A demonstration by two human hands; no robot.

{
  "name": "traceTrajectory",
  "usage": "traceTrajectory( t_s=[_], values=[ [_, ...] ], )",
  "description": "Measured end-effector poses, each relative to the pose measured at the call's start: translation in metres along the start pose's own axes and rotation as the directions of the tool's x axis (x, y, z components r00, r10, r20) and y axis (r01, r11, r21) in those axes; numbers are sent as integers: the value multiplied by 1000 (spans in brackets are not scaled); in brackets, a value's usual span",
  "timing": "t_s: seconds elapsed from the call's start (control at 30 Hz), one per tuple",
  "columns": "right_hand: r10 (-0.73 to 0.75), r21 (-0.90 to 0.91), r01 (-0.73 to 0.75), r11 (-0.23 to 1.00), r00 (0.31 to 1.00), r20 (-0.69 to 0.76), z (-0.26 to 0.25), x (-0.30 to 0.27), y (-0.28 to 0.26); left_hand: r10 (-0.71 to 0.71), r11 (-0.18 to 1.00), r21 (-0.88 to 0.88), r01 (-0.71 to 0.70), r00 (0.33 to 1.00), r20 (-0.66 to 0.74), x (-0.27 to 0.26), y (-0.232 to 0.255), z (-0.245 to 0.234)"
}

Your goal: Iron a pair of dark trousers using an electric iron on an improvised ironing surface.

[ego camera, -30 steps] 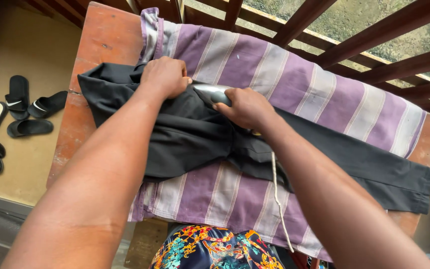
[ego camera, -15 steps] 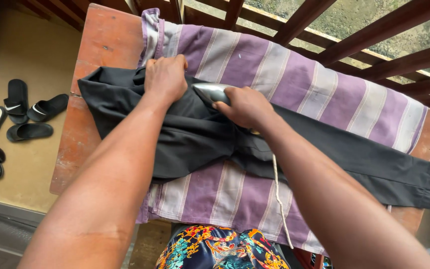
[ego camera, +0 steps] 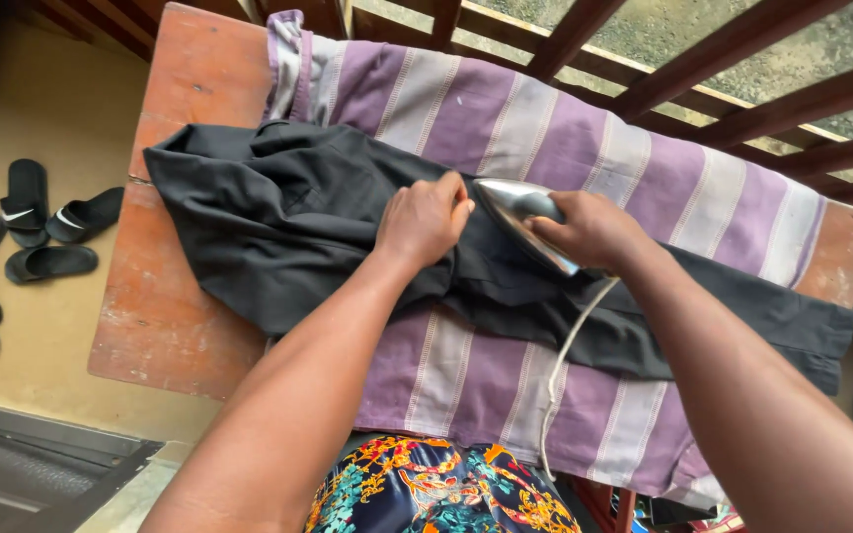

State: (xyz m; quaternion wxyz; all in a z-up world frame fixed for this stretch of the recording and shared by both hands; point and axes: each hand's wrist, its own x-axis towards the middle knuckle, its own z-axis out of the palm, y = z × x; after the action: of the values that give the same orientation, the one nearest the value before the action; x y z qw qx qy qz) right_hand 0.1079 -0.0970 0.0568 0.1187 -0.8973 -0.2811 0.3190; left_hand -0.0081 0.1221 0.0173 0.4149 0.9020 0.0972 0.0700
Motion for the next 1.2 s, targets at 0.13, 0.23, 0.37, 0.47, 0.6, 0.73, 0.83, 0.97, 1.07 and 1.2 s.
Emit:
traceTrajectory(
  t_s=[0.13,0.23,0.37,0.47,0.6,0.73,0.83,0.97,1.07,1.2],
  values=[
    [111,28,-111,993,994,-5,-7,-34,39,-50,998,47,45,992,113,-28,4,23],
    [193,-22,-192,981,974,116,-11,-56,65,-147,981,-50,188,883,446,-52,-22,65],
    [223,-41,-220,975,967,124,-8,-79,87,-418,495,94,864,142,897,-89,-60,112],
    [149,-38,-145,989,979,135,-3,-82,95,-571,285,-131,949,278,772,-112,-47,119],
    [121,-106,-109,988,987,108,2,-84,97,-781,79,-725,684,494,381,-133,-26,150],
    [112,-96,-103,990,989,99,-2,-91,100,-927,164,-782,601,365,86,-158,9,128],
    [94,-61,-86,994,985,144,3,-88,112,-903,429,-426,797,380,-198,-176,13,118],
    [-46,-215,127,968,936,349,22,-90,111,-889,112,-827,552,428,165,-191,-2,133],
    [-71,-233,139,962,958,279,34,-95,97,-920,272,-667,693,391,31,-193,28,114],
    [-130,-247,236,940,916,380,54,-97,81,-890,160,-904,396,454,41,-208,-38,168]
  ],
)
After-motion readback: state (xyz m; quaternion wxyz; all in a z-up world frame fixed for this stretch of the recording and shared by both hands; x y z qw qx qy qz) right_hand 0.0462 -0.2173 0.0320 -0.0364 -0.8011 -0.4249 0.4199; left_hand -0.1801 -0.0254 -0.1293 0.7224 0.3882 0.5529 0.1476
